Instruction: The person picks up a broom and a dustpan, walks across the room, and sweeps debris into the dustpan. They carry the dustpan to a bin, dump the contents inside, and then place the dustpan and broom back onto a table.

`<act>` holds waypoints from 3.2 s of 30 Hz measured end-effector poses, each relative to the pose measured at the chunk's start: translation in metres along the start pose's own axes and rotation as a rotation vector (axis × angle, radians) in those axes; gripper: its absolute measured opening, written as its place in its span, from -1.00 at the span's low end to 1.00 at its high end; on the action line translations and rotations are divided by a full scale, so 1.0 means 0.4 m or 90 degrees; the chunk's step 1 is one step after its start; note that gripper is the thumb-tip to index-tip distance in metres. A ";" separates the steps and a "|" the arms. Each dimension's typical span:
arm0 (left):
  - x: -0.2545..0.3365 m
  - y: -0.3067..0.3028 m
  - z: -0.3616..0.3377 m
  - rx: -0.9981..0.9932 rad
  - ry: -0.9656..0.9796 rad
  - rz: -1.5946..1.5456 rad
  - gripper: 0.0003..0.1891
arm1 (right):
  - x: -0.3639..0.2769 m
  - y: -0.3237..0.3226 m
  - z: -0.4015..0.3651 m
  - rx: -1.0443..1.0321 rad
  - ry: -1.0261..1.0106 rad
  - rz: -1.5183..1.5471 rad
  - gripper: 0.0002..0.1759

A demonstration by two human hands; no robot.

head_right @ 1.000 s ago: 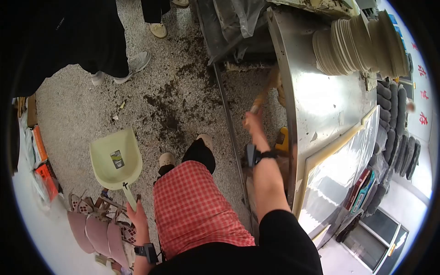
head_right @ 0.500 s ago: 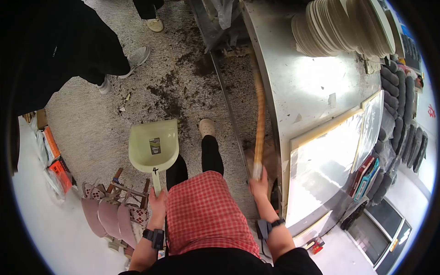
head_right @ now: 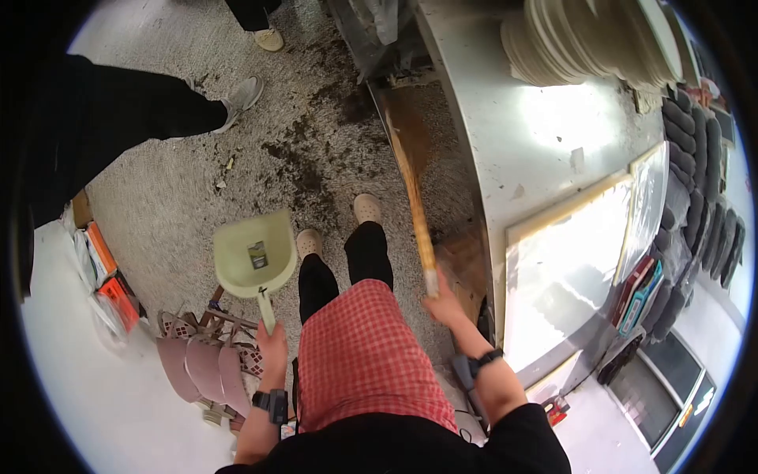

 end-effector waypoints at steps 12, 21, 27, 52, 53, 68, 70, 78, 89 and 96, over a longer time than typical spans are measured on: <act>0.173 -0.021 -0.012 -0.084 0.160 0.109 -0.83 | 0.006 -0.006 0.016 -0.054 0.008 0.490 -0.08; 0.136 -0.145 0.013 -0.143 0.072 0.118 -0.84 | 0.206 0.262 -0.443 -0.032 -0.073 0.432 -0.01; 0.130 -0.166 0.008 -0.146 0.064 0.153 -0.87 | 0.441 0.487 -0.611 -0.006 0.021 0.659 -0.03; 0.036 -0.370 -0.150 -0.130 0.089 0.034 -0.89 | 0.074 0.631 -0.205 -0.012 -0.121 0.417 -0.01; 0.054 -0.375 -0.126 -0.128 0.083 0.038 -0.89 | 0.021 0.598 -0.242 -0.015 -0.094 0.403 -0.02; 0.333 -0.540 0.175 -0.097 0.018 0.038 -0.85 | -0.318 0.604 0.050 -0.063 -0.070 0.339 0.02; 0.352 -0.536 0.188 -0.101 0.028 0.052 -0.84 | -0.368 0.527 -0.066 -0.073 -0.072 0.311 0.01; 0.423 -0.570 0.190 -0.091 0.040 0.032 -0.80 | -0.622 0.410 -0.016 -0.109 -0.095 0.402 -0.18; 0.404 -0.652 0.246 0.079 0.086 0.058 -0.81 | -1.013 0.190 0.422 -0.018 -0.006 0.054 -0.65; 0.482 -0.574 0.175 0.058 0.015 -0.034 -0.80 | -0.479 0.336 0.305 -0.126 0.155 0.224 -0.54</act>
Point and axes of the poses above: each hand's wrist, its own z-axis towards the middle knuckle, its own y-axis out of the palm, x = y × z, the point moved 10 cm from there along z, towards the middle knuckle, and after that the axes turned 8 degrees about -x, right-handed, at the moved point
